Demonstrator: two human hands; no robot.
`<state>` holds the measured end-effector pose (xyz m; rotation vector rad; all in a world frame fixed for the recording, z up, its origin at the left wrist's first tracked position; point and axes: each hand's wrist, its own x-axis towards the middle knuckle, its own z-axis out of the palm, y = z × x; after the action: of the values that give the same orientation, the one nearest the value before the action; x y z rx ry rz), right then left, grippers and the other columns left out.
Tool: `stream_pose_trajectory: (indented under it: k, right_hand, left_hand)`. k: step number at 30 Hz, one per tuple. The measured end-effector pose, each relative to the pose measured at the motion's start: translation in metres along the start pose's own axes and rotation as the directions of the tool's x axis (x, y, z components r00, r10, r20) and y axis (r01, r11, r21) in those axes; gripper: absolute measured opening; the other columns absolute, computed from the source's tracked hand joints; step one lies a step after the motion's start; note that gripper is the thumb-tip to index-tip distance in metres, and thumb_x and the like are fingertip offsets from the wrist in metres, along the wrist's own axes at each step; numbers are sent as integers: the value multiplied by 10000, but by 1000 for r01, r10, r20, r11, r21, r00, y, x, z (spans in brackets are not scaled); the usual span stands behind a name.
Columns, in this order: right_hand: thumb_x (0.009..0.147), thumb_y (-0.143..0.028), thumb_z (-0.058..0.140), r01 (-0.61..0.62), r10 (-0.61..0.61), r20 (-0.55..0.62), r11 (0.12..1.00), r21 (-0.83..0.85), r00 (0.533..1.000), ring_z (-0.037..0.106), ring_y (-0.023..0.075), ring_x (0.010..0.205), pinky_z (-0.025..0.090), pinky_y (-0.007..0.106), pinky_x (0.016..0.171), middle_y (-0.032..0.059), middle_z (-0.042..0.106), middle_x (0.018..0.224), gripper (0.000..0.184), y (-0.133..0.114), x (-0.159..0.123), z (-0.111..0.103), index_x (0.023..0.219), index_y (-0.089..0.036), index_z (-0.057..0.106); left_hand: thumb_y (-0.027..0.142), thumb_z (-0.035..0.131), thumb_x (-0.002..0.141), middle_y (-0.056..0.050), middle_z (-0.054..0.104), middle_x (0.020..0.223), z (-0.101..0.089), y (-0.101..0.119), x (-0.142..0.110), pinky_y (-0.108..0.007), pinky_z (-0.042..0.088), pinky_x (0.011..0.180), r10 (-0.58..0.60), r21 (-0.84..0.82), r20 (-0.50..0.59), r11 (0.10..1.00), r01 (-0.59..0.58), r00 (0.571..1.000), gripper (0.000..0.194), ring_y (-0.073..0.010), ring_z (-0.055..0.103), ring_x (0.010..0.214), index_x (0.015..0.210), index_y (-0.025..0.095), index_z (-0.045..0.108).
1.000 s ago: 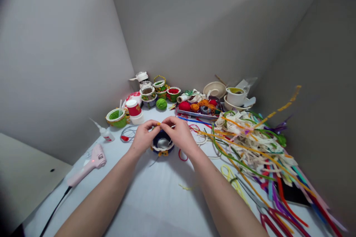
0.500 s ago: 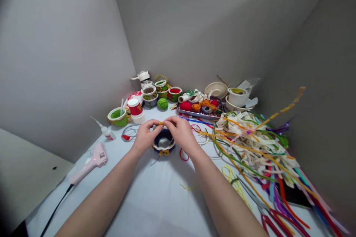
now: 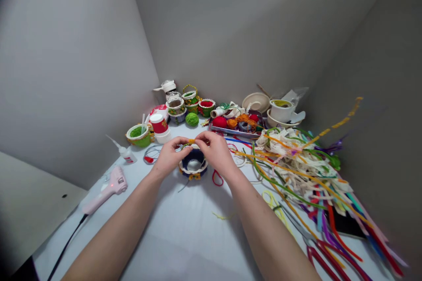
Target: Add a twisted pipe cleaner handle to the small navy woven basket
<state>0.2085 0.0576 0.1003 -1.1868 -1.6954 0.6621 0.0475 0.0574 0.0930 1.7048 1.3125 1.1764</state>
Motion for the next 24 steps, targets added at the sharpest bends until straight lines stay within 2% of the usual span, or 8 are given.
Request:
stream_pose_trajectory:
  k: [8,24]
  right_hand:
    - [808,-228,580,20,-19,12,1000,-19,1000,606,145,692,451,256,668,11,685,782,95,2,0,1,783,-189,663]
    - [813,-191,565,48,-48,-1,995,-82,999,621,149,729,456,258,684,9,686,797,106,0,-3,6,781,-200,666]
  left_hand:
    - [234,624,713,-42,700,854,0,-5,1,-300,455,815,-42,-22,-21,999,42,999,132,-179,620,832,811,163,675]
    - [253,664,698,-42,705,836,2,-5,0,-297,454,800,-33,-46,-25,998,32,999,137,-180,623,822,800,165,690]
